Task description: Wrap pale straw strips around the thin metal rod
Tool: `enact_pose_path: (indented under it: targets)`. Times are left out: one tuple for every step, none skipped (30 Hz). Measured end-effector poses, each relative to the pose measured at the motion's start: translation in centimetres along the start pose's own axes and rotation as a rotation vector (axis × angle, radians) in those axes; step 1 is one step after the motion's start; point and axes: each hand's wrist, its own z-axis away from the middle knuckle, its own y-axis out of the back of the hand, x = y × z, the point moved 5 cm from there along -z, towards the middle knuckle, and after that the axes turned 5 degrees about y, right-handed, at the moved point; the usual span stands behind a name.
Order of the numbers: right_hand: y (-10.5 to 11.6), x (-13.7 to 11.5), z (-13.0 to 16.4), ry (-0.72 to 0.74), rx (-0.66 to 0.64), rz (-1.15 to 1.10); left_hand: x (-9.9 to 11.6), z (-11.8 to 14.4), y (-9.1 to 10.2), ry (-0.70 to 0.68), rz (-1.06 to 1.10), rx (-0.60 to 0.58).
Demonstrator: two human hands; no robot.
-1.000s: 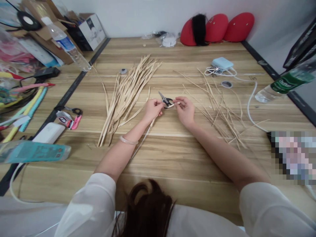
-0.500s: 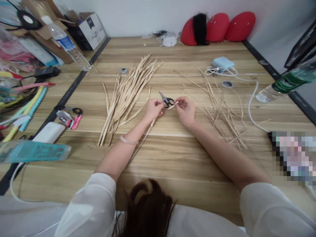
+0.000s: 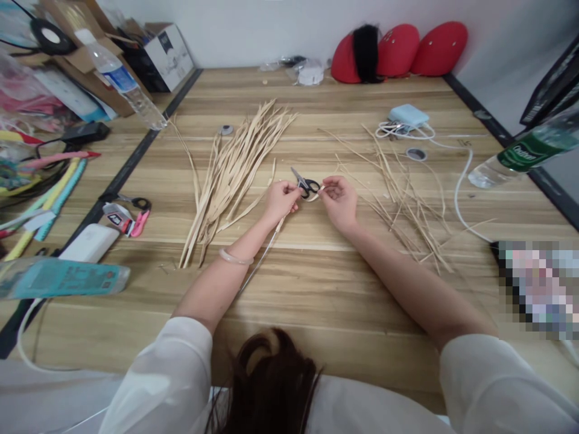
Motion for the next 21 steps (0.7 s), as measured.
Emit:
enact_pose_path:
  targets:
    - [-0.05,0.05,0.0,0.003,-0.01,0.004,-0.01,-0.01,0.0,-0.001,-0.003,0.002]
    - [-0.08,0.1,0.0,0.003,-0.016,0.007,-0.01,-0.01,0.01,-0.003,-0.006,0.003]
    - [-0.09,0.14,0.01,0.001,-0.019,0.007,0.01,0.0,0.01,-0.005,-0.007,0.004]
    - [-0.1,0.15,0.02,-0.001,-0.021,0.004,0.03,0.02,0.02,-0.006,-0.008,0.004]
    - [-0.1,0.13,0.03,-0.003,-0.022,-0.001,0.07,0.05,0.03,-0.008,-0.009,0.004]
    - [-0.11,0.06,0.05,-0.004,-0.023,-0.006,0.1,0.07,0.04,-0.009,-0.011,0.004]
    - [-0.12,-0.02,0.08,-0.006,-0.025,-0.011,0.12,0.09,0.05,-0.009,-0.011,0.003]
    - [-0.12,-0.1,0.11,-0.009,-0.026,-0.014,0.11,0.1,0.06,-0.008,-0.01,0.004]
    - [-0.13,-0.17,0.13,-0.015,-0.026,-0.014,0.09,0.09,0.08,-0.007,-0.007,0.004]
    - [-0.11,-0.23,0.16,-0.021,-0.022,-0.012,0.04,0.07,0.08,-0.007,-0.005,0.004]
    - [-0.08,-0.27,0.17,-0.026,-0.018,-0.007,-0.01,0.03,0.08,-0.01,-0.001,0.001]
    - [-0.05,-0.28,0.18,-0.029,-0.015,0.004,-0.07,-0.02,0.07,-0.013,0.001,-0.001]
    - [0.0,-0.25,0.18,-0.03,-0.013,0.021,-0.13,-0.08,0.07,-0.017,0.002,-0.001]
    - [0.05,-0.2,0.18,-0.028,-0.011,0.04,-0.19,-0.13,0.06,-0.02,0.001,-0.002]
    - [0.11,-0.14,0.16,-0.024,-0.009,0.059,-0.23,-0.18,0.05,-0.022,0.0,-0.002]
    - [0.15,-0.08,0.13,-0.016,-0.01,0.076,-0.25,-0.2,0.05,-0.022,-0.001,0.0]
    - [0.19,-0.03,0.1,-0.005,-0.011,0.088,-0.25,-0.21,0.05,-0.021,-0.003,0.002]
    - [0.21,-0.01,0.07,0.007,-0.011,0.094,-0.21,-0.19,0.05,-0.021,-0.006,0.002]
    - [0.22,-0.02,0.05,0.015,-0.013,0.093,-0.15,-0.16,0.03,-0.02,-0.007,0.002]
    - [0.19,-0.05,0.04,0.017,-0.018,0.087,-0.09,-0.12,0.03,-0.017,-0.007,0.003]
    - [0.13,-0.1,0.05,0.008,-0.024,0.077,-0.03,-0.07,0.03,-0.014,-0.006,0.003]
